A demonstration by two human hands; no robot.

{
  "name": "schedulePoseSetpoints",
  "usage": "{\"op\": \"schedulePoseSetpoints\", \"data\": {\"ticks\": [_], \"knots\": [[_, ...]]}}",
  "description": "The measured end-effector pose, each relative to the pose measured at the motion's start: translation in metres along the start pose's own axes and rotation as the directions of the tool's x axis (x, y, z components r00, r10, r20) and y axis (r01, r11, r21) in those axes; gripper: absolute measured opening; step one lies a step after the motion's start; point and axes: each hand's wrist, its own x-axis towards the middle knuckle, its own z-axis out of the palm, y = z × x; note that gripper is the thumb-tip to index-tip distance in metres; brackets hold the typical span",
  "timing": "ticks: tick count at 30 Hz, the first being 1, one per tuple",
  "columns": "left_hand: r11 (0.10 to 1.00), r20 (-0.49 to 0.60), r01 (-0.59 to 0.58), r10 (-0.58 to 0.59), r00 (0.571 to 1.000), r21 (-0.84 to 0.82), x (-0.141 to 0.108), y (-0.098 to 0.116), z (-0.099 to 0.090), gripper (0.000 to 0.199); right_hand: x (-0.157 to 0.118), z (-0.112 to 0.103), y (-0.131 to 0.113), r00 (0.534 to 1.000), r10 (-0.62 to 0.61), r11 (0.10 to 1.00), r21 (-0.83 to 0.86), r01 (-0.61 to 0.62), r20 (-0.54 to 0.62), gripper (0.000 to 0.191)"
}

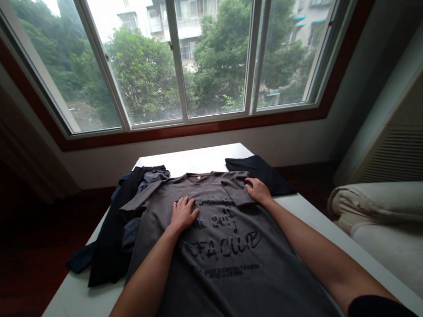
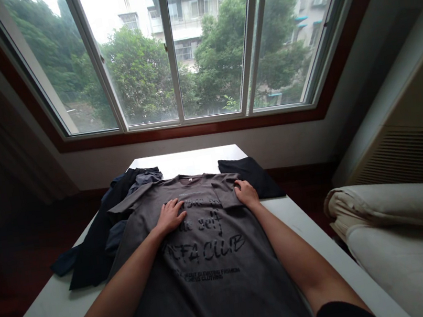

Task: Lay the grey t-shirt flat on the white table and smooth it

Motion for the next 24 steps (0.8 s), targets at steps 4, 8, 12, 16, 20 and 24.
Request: {"op": "schedulePoseSetpoints", "data": {"ticks": [4,8,12,16,20,24], "knots": [[1.0,-0.003,0.0,0.0,1.0,0.004,-0.0004,0.0005,-0.0003,0.058,-0.0008,-0.0006,-0.0018,1.0,0.01,1.0,-0.014,-0.01,-0.002,0.046],[1.0,-0.005,-0.004,0.004,1.0,0.009,-0.0002,-0.0002,0.0007,0.058,-0.0012,-0.0018,-0.0036,1.0,0.019,1.0,-0.019,-0.019,0.001,0.053],[1.0,-0.011,-0.009,0.009,1.0,0.011,0.0005,-0.0009,0.0018,0.058,-0.0017,-0.0023,-0.0042,1.0,0.018,1.0,-0.019,-0.018,0.003,0.052],[1.0,-0.005,-0.003,0.003,1.0,0.009,0.0009,-0.001,0.0021,0.058,-0.002,-0.0021,-0.003,0.999,-0.018,1.0,-0.007,0.019,0.043,0.034],[1.0,-0.001,-0.006,0.006,1.0,0.004,0.001,-0.0011,0.0019,0.058,-0.0021,-0.0027,-0.0032,0.999,-0.02,1.0,-0.011,0.021,0.046,0.029],[1.0,0.003,-0.001,0.001,1.0,-0.002,0.0009,-0.0008,0.0015,0.059,-0.0028,-0.0047,-0.0056,0.998,-0.022,0.999,-0.028,0.024,0.055,0.025]]}}
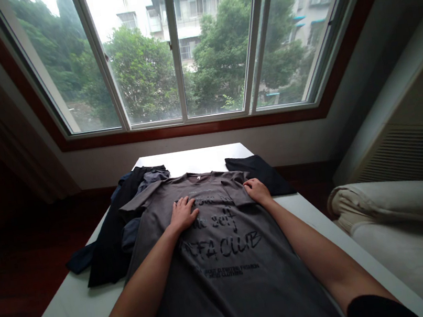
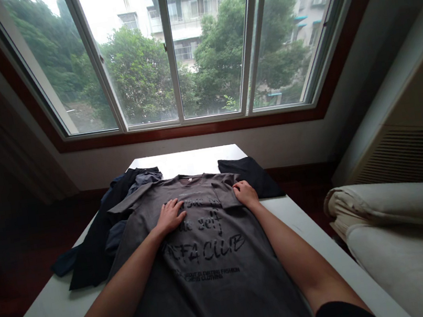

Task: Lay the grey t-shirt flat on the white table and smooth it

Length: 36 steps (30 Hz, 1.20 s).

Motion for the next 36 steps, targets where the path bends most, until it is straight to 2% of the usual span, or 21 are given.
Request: {"op": "schedulePoseSetpoints", "data": {"ticks": [23,31,33,36], "knots": [[1.0,-0.012,-0.005,0.005,1.0,0.005,0.0,-0.001,0.002,0.058,0.002,0.003,0.003,1.0,0.011,1.0,-0.006,-0.011,0.01,0.024],[1.0,-0.009,-0.004,0.004,1.0,0.004,0.0,0.0,0.001,0.059,-0.002,-0.001,-0.002,1.0,0.012,1.0,-0.029,-0.011,0.02,0.025],[1.0,-0.012,-0.007,0.007,1.0,0.003,0.0,0.0,0.001,0.059,-0.004,-0.005,-0.008,1.0,-0.017,0.997,-0.077,0.017,0.005,0.025],[1.0,-0.016,-0.011,0.011,1.0,0.004,0.0,-0.001,0.001,0.059,-0.008,-0.012,-0.023,0.99,-0.125,0.979,-0.172,0.112,-0.062,0.026]]}}
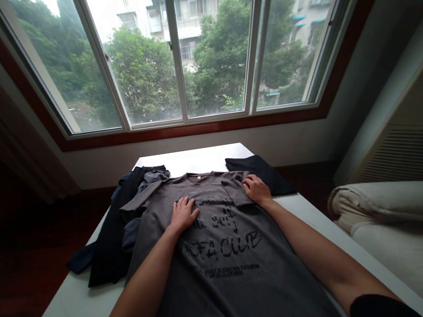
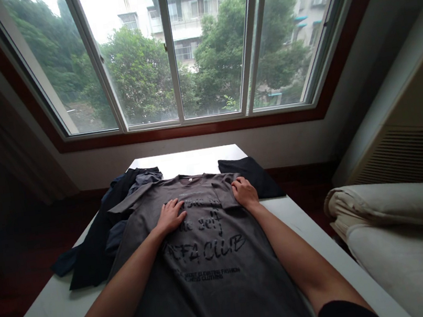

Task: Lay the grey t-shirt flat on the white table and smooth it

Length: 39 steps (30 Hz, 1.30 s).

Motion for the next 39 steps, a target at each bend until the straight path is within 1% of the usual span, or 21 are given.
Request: {"op": "schedulePoseSetpoints", "data": {"ticks": [3,6,8,9,11,13,15,17,19,21,25,27,30,32,34,35,36,37,38,39], "knots": [[1.0,0.0,-0.004,0.004,1.0,-0.003,0.0,-0.001,0.0,0.059,-0.003,-0.012,-0.019,0.99,-0.136,0.989,-0.07,0.133,-0.039,0.027],[1.0,-0.007,-0.007,0.007,1.0,-0.01,0.0,-0.001,0.001,0.058,-0.007,-0.023,-0.038,0.961,-0.272,0.958,-0.11,0.266,-0.044,0.026],[1.0,-0.011,-0.01,0.01,1.0,-0.011,0.0,-0.001,0.001,0.058,-0.008,-0.026,-0.047,0.941,-0.336,0.937,-0.114,0.329,-0.042,0.025],[1.0,-0.011,-0.011,0.011,1.0,-0.012,0.0,-0.001,0.001,0.058,-0.009,-0.025,-0.05,0.934,-0.355,0.931,-0.107,0.35,-0.027,0.025],[1.0,-0.009,-0.013,0.013,1.0,-0.015,0.0,-0.001,0.001,0.059,-0.01,-0.022,-0.052,0.923,-0.381,0.921,-0.064,0.383,0.048,0.027],[1.0,-0.009,-0.013,0.013,1.0,-0.022,0.0,-0.002,0.001,0.059,-0.012,-0.014,-0.052,0.907,-0.389,0.919,-0.005,0.395,0.163,0.035],[1.0,-0.012,-0.011,0.011,1.0,-0.028,0.0,-0.002,0.002,0.059,-0.014,-0.005,-0.05,0.888,-0.376,0.923,0.03,0.383,0.265,0.051],[0.999,-0.014,-0.011,0.011,1.0,-0.032,0.001,-0.003,0.003,0.059,-0.018,0.003,-0.049,0.882,-0.347,0.934,0.032,0.356,0.319,0.066],[0.999,-0.013,-0.013,0.012,1.0,-0.034,0.001,-0.003,0.003,0.059,-0.019,0.007,-0.048,0.888,-0.318,0.944,0.028,0.328,0.332,0.071],[0.999,-0.013,-0.014,0.014,1.0,-0.034,0.001,-0.003,0.004,0.058,-0.019,0.008,-0.047,0.901,-0.298,0.952,0.03,0.305,0.316,0.064],[0.999,-0.014,-0.015,0.015,1.0,-0.032,0.0,-0.003,0.004,0.058,-0.017,0.006,-0.045,0.927,-0.255,0.965,0.009,0.263,0.273,0.033],[1.0,-0.013,-0.011,0.011,1.0,-0.027,0.001,-0.003,0.004,0.058,-0.016,0.005,-0.044,0.946,-0.219,0.975,0.007,0.224,0.24,0.022],[1.0,-0.01,-0.004,0.004,1.0,-0.023,0.001,-0.004,0.004,0.058,-0.01,0.005,-0.037,0.981,-0.135,0.988,0.089,0.124,0.137,0.018],[1.0,-0.012,-0.006,0.005,1.0,-0.023,0.001,-0.004,0.004,0.058,-0.002,0.004,-0.026,0.998,-0.024,0.981,0.194,0.014,0.049,0.02],[1.0,-0.013,-0.007,0.007,1.0,-0.022,0.002,-0.004,0.005,0.058,0.008,0.0,-0.008,0.99,0.133,0.942,0.315,-0.114,-0.041,0.022],[1.0,-0.012,-0.006,0.006,1.0,-0.022,0.002,-0.004,0.005,0.059,0.014,-0.002,0.004,0.971,0.222,0.909,0.377,-0.175,-0.087,0.023],[1.0,-0.01,-0.005,0.005,1.0,-0.021,0.002,-0.004,0.005,0.059,0.019,-0.004,0.018,0.94,0.315,0.868,0.44,-0.228,-0.134,0.024],[1.0,-0.008,-0.002,0.002,1.0,-0.02,0.002,-0.004,0.005,0.059,0.023,-0.007,0.033,0.889,0.42,0.817,0.504,-0.281,-0.185,0.024],[1.0,-0.006,0.0,0.0,1.0,-0.019,0.002,-0.003,0.005,0.059,0.025,-0.009,0.048,0.816,0.529,0.757,0.563,-0.331,-0.231,0.025],[1.0,-0.006,0.0,0.0,1.0,-0.018,0.002,-0.003,0.004,0.059,0.026,-0.011,0.063,0.72,0.639,0.688,0.617,-0.381,-0.268,0.024]]}}
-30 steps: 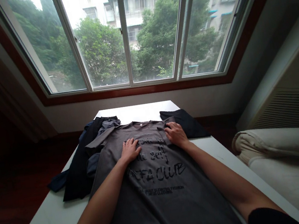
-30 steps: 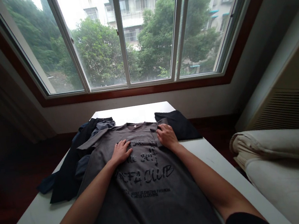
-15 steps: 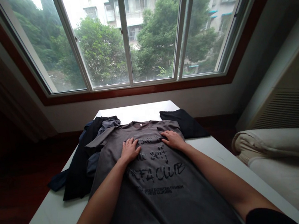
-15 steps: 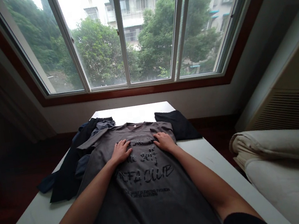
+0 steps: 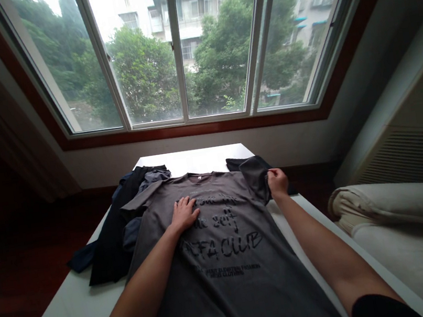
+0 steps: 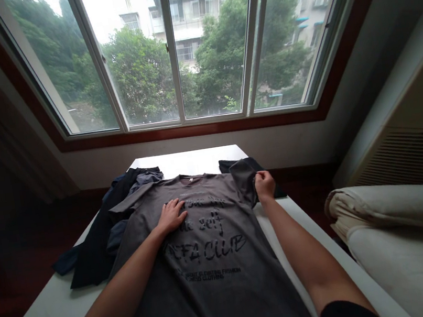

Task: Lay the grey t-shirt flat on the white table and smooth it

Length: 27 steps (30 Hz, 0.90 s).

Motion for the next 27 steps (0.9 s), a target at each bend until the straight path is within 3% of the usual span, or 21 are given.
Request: {"op": "schedulePoseSetpoints", "data": {"ticks": [3,7,11,14,17,20,24,27], "knots": [[1.0,-0.005,-0.005,0.005,1.0,0.0,0.0,0.001,0.0,0.059,0.022,-0.019,0.025,0.955,0.197,0.98,0.047,-0.192,-0.22,0.02],[1.0,0.001,-0.007,0.007,1.0,0.003,-0.001,0.001,-0.001,0.059,0.03,-0.035,0.042,0.899,0.282,0.958,0.052,-0.281,-0.337,0.016],[1.0,0.004,-0.005,0.005,1.0,0.012,0.0,0.001,-0.001,0.06,0.029,-0.035,0.039,0.903,0.236,0.971,0.055,-0.232,-0.359,0.013],[1.0,0.004,-0.007,0.007,1.0,0.007,0.0,0.001,-0.001,0.059,0.025,-0.032,0.029,0.935,0.056,0.996,-0.043,-0.076,-0.349,0.014],[1.0,0.004,-0.006,0.006,1.0,-0.008,0.0,0.001,-0.002,0.059,0.017,-0.03,0.012,0.941,-0.195,0.971,-0.192,0.145,-0.276,0.018],[1.0,0.002,-0.001,0.001,1.0,-0.022,-0.001,0.001,-0.003,0.058,0.006,-0.027,-0.009,0.934,-0.33,0.928,-0.224,0.296,-0.133,0.021],[0.998,0.003,0.015,-0.015,1.0,-0.06,-0.002,0.004,-0.004,0.057,-0.011,-0.02,-0.034,0.912,-0.405,0.899,-0.151,0.41,0.065,0.023],[0.992,-0.01,0.034,-0.035,0.999,-0.123,0.0,0.006,-0.005,0.055,-0.021,-0.013,-0.047,0.901,-0.378,0.915,-0.066,0.399,0.212,0.024]]}}
